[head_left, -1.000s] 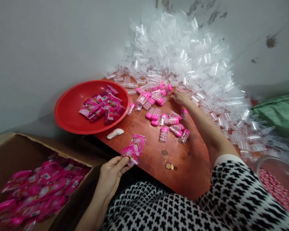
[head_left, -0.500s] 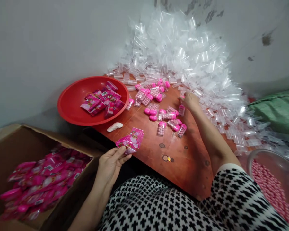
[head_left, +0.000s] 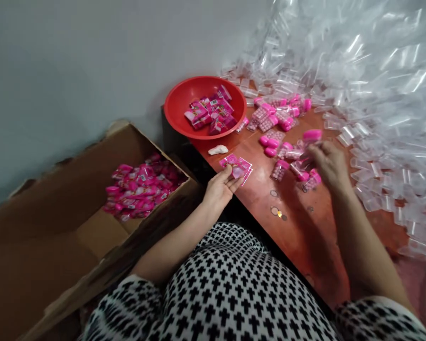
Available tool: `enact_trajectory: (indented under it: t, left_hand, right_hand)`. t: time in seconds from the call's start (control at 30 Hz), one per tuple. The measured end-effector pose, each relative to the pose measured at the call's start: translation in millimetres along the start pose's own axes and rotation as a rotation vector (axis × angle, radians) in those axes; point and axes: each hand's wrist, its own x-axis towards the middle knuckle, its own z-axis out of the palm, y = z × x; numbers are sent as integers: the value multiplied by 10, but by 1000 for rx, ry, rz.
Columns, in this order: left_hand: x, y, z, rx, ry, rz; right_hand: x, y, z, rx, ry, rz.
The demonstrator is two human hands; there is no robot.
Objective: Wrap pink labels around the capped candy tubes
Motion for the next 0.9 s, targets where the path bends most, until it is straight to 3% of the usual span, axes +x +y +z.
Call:
enact_trajectory:
  t: [0.13,0.27,0.43,0.57,0.77,0.9]
  left_hand:
    - [1,-75,55,-14,-54,-6]
    - [-11,-139,78,-28,-143,-4]
    - [-60,-189,97,-2,-179,10]
    - [-75,-175,85,50,-208,15]
    - [-41,-89,64,212,-355,74]
    - [-35,-102,81,266,-451,114]
  right_hand:
    - [-861,-504,653,471,-285,174]
    - [-1139,-615,1023,643,-228,218]
    - [-1168,-577,1152,698,-247,247]
    - [-1206,-567,1246,722,-183,255]
    - [-1203,-530,1277,704,-226,189]
    - [-1187,-529,1291,648,-149,135]
